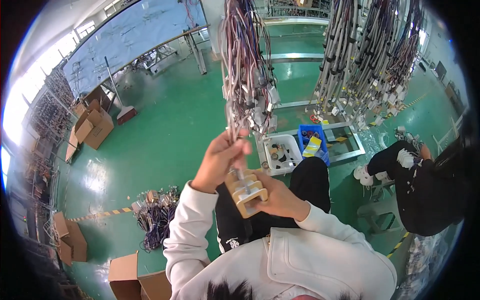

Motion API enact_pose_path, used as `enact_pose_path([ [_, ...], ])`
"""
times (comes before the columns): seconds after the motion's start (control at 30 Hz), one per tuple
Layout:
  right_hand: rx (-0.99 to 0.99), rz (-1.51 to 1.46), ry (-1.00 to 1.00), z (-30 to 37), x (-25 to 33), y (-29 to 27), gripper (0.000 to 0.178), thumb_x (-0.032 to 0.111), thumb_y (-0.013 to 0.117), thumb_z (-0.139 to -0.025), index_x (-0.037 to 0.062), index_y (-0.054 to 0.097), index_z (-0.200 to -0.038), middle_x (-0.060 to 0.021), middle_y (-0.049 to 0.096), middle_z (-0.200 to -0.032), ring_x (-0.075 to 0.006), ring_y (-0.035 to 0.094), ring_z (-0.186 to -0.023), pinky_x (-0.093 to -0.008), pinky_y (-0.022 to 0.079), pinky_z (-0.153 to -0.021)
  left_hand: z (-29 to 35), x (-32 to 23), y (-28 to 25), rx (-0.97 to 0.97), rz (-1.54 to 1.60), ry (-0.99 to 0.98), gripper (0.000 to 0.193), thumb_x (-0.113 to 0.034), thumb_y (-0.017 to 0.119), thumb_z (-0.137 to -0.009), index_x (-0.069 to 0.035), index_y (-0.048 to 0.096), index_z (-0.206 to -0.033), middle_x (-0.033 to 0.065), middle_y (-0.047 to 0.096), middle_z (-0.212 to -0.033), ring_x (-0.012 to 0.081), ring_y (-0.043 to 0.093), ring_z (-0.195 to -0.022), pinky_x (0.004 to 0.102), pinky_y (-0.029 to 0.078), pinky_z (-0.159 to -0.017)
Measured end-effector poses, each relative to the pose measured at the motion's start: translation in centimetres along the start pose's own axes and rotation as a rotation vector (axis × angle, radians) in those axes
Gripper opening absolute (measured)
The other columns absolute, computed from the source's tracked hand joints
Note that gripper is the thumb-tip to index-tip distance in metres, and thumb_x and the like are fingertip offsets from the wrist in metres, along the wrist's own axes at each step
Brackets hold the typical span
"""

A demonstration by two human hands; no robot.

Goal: Gathering, organizing, and bundling multiple wire harnesses using cable ties.

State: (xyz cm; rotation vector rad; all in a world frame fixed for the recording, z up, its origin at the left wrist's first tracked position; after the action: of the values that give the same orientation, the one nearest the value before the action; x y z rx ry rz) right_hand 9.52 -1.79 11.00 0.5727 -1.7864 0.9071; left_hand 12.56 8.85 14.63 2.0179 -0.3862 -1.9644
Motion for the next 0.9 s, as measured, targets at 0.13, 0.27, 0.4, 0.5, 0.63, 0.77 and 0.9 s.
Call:
enact_pose_path([
  [0.13,0.197,-0.142,-0.094,-0.5,2.0,2.3,0.071,0.029,0.074,-0.073,0.0025,0.039,-0.128,-0.0140,0.056,-0.112,-0.0248,0.056,-0.102,-0.0331,0.043,-0.087,3.1,-2.9,-0.8,-0.014,0.071,-0.011,0.017,-0.019,0.040,-0.097,-0.005,0.049,-0.103,-0.0056,0.031,-0.060,0.0036,0.027,-0.046,0.0187,0.028,-0.043],
  [0.27,0.255,-0.037,-0.432,-3.4,5.5,-1.4,0.053,0.028,0.065,-0.083,0.0012,0.048,-0.126,-0.0106,0.051,-0.124,-0.0171,0.049,-0.114,-0.0328,0.041,-0.094,6.5,-6.5,-2.5,-0.068,0.005,-0.003,0.018,-0.025,0.042,-0.096,-0.007,0.047,-0.094,-0.0058,0.029,-0.059,0.0025,0.022,-0.043,0.0191,0.023,-0.040],
  [0.4,-0.293,-0.282,-0.349,-11.6,4.2,-9.2,0.030,0.019,0.058,-0.088,0.0040,0.057,-0.115,-0.0012,0.061,-0.107,-0.0076,0.056,-0.095,-0.0216,0.044,-0.079,9.1,-8.4,-2.0,-0.064,-0.042,-0.042,0.020,-0.026,0.042,-0.096,-0.007,0.046,-0.093,-0.0054,0.028,-0.059,0.0028,0.022,-0.044,0.0194,0.022,-0.041],
  [0.5,-0.118,-0.264,-0.252,-16.1,6.0,-5.8,0.029,0.020,0.058,-0.089,0.0025,0.059,-0.112,-0.0018,0.062,-0.102,-0.0072,0.056,-0.089,-0.0213,0.044,-0.072,9.9,-8.8,-1.4,-0.053,-0.117,-0.082,0.022,-0.027,0.043,-0.096,-0.006,0.046,-0.093,-0.0055,0.027,-0.059,0.0033,0.023,-0.046,0.0189,0.022,-0.042],
  [0.63,0.088,-0.228,-0.287,-18.3,8.1,-2.3,0.022,0.023,0.054,-0.091,0.0026,0.063,-0.093,-0.0026,0.066,-0.085,-0.0078,0.058,-0.076,-0.0209,0.045,-0.066,10.1,-8.8,-2.2,-0.136,-0.205,-0.099,0.021,-0.027,0.043,-0.097,-0.006,0.046,-0.094,-0.0056,0.027,-0.060,0.0032,0.022,-0.047,0.0184,0.021,-0.043],
  [0.77,-0.118,-0.572,-0.537,-16.2,14.6,-8.2,0.023,0.022,0.052,-0.092,0.0018,0.064,-0.093,-0.0065,0.066,-0.091,-0.0086,0.060,-0.072,-0.0214,0.050,-0.063,9.7,-9.4,-5.0,-0.193,-0.303,-0.055,0.022,-0.028,0.044,-0.096,-0.007,0.046,-0.094,-0.0056,0.030,-0.058,0.0031,0.024,-0.044,0.0191,0.025,-0.042],
  [0.9,-0.162,-0.434,-0.483,-14.5,14.2,-12.4,0.028,0.026,0.052,-0.092,0.0008,0.063,-0.097,-0.0085,0.064,-0.098,-0.0117,0.061,-0.074,-0.0227,0.053,-0.066,9.6,-10.4,-4.4,-0.196,-0.297,-0.019,0.021,-0.026,0.042,-0.097,-0.006,0.046,-0.091,-0.0053,0.029,-0.061,0.0033,0.023,-0.049,0.0188,0.022,-0.043],
])
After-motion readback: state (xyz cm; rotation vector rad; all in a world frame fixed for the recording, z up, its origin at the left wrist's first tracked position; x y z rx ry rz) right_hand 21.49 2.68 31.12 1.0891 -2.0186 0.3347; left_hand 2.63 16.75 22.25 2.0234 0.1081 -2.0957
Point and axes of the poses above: each hand's wrist, its own z-axis away from the middle knuckle, its own y-axis out of the palm, x = y × z, the point moved 10 cm from there along -z, towards the middle knuckle
